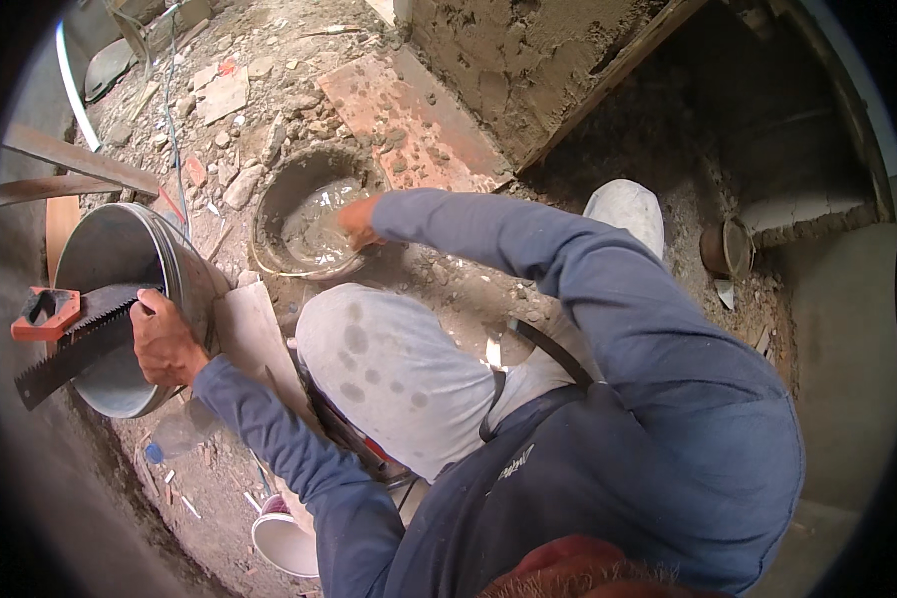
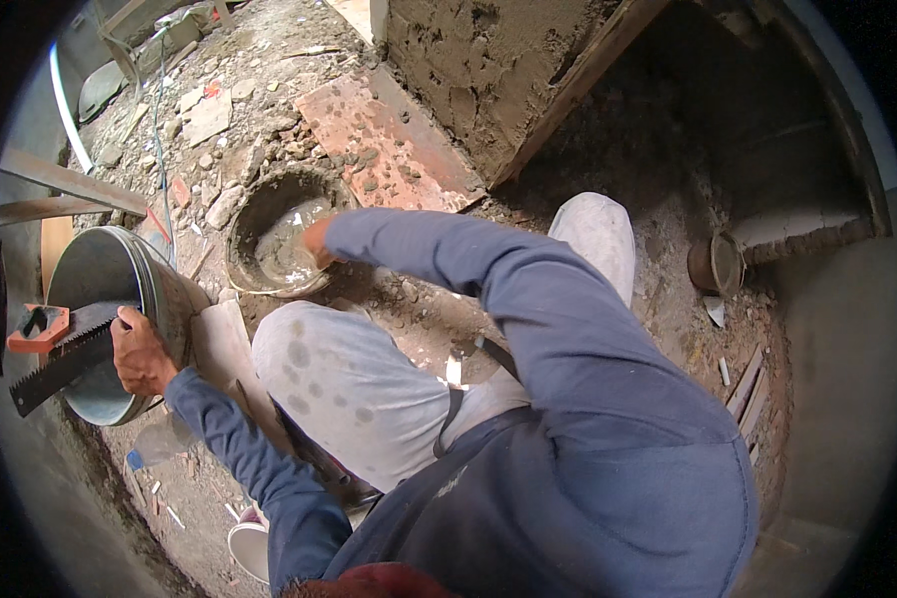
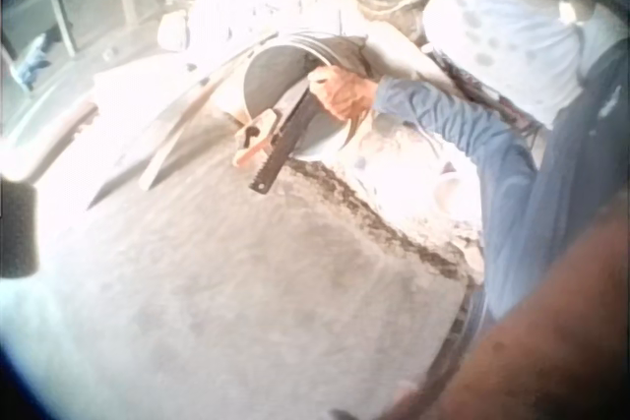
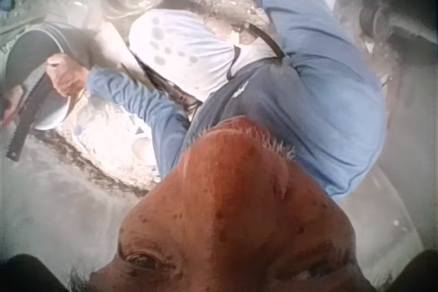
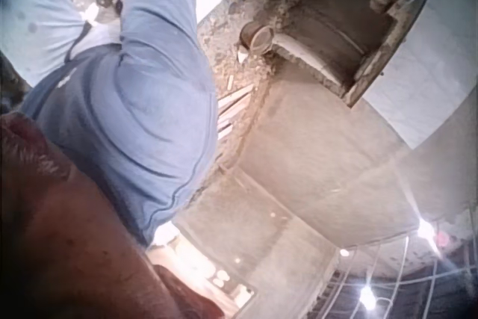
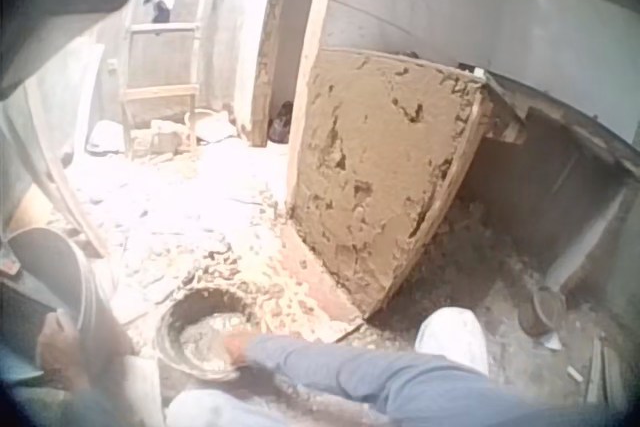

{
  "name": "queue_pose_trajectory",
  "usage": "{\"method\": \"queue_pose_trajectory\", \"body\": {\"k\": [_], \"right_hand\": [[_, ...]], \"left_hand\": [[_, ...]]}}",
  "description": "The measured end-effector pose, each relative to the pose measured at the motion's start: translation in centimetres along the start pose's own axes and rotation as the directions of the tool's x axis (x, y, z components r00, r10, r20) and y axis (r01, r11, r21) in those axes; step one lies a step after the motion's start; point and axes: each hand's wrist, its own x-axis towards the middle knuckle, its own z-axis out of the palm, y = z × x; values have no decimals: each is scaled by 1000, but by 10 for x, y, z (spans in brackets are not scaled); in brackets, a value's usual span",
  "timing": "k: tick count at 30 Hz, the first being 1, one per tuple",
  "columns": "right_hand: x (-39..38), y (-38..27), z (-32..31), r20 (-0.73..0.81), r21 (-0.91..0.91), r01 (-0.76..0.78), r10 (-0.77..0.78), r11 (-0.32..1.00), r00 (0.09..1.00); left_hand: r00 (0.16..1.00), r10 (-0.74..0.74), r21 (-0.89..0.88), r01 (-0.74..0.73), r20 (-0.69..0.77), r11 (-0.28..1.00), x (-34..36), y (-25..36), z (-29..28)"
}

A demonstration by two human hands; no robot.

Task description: The person applies plaster to a corner of a wall using a trowel and a wooden board to level and smooth the surface.

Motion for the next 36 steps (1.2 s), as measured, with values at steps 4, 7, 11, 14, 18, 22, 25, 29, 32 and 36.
{"method": "queue_pose_trajectory", "body": {"k": [4,7,11,14,18,22,25,29,32,36], "right_hand": [[-52,16,4,49,606,-50,26,794,998],[-84,32,17,-311,468,187,-37,864,950],[-117,56,14,-371,377,59,92,924,924],[-182,49,-19,-361,355,22,116,935,925],[-278,21,-63,-331,479,-3,184,878,926],[-370,-25,-113,-85,909,-87,386,407,918],[-415,4,-122,-123,989,81,370,127,921],[-456,31,-162,-318,937,88,719,338,617],[-467,-8,-196,-664,645,13,552,764,504],[-442,5,-181,-665,609,7,506,793,550]], "left_hand": [[998,-58,76,57,7,995,-2,-13,-3],[999,-35,74,35,2,997,-3,-11,-7],[1000,-30,72,30,-5,997,0,-13,1],[1000,-6,65,6,-7,998,3,-15,8],[999,-38,96,38,-7,995,4,-23,8],[997,-72,105,71,1,992,2,-20,-1],[996,-82,95,79,24,992,3,-18,2],[997,-67,105,64,29,992,6,-12,4],[994,-91,108,85,54,991,5,-18,-1],[993,-89,73,84,76,994,8,-23,-1]]}}
